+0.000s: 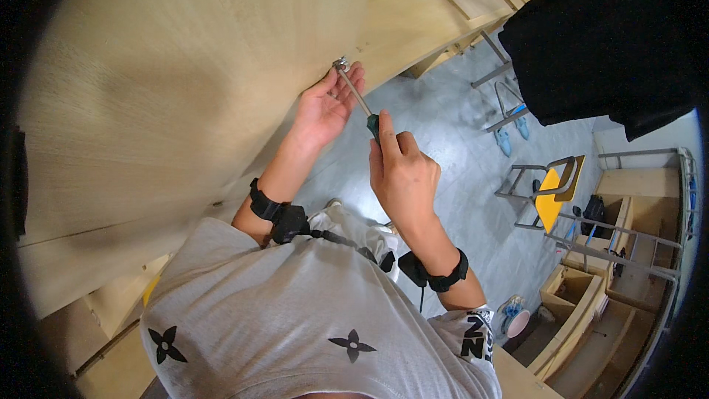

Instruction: The person attaches a metal hinge to a wooden wardrobe door using a screwdriver, positioning the hinge against the wood and tightening screws.

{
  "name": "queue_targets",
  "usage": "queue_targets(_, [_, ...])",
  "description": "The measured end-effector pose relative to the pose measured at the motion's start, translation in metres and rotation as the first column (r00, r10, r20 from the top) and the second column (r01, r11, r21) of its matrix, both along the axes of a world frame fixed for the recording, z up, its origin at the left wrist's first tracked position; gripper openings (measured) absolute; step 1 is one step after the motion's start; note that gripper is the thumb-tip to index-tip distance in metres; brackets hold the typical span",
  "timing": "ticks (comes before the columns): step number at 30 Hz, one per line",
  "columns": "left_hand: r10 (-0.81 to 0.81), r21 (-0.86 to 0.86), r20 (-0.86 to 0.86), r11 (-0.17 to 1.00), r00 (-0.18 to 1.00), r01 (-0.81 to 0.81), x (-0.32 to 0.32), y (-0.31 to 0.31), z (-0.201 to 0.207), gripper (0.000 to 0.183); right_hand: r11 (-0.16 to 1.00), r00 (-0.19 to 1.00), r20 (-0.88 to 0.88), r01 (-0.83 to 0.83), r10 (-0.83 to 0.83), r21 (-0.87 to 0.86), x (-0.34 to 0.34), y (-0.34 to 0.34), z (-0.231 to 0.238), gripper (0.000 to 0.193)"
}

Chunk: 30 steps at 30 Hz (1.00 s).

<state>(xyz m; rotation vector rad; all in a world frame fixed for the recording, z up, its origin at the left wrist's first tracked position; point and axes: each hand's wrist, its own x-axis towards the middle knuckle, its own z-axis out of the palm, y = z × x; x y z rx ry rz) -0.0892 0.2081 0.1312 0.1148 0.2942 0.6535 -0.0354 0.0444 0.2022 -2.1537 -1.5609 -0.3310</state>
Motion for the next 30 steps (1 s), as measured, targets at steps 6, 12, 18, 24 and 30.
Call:
queue_targets(6, [-0.002, -0.028, 0.01, 1.0, 1.0, 0.003, 0.004, 0.005, -0.006, 0.029, 0.994, -0.037, -0.996, 0.068, -0.079, -0.081, 0.024, 0.001, -0.011, 0.036])
queue_targets(12, [-0.04, 0.017, 0.054, 0.999, 0.998, 0.039, -0.003, 0.003, -0.003, 0.025, 0.994, -0.805, -0.591, -0.013, 0.052, 0.105, 0.063, -0.001, -0.014, 0.034])
queue_targets(18, [0.056, 0.075, -0.015, 0.996, 0.998, -0.055, 0.004, 0.001, -0.002, 0.021, 1.0, 0.679, -0.734, 0.011, -0.006, 0.001, 0.039, 0.001, -0.013, 0.04])
queue_targets(24, [0.083, 0.024, -0.102, 0.996, 0.991, -0.081, 0.004, -0.003, -0.003, 0.023, 0.998, 0.998, 0.051, -0.023, 0.026, -0.059, 0.021, -0.007, -0.022, 0.054])
queue_targets(30, [-0.042, 0.116, -0.057, 0.992, 0.997, 0.049, -0.003, -0.005, -0.004, 0.024, 0.994, -0.002, -0.994, -0.002, -0.11, -0.11, 0.051, -0.001, 0.009, 0.041])
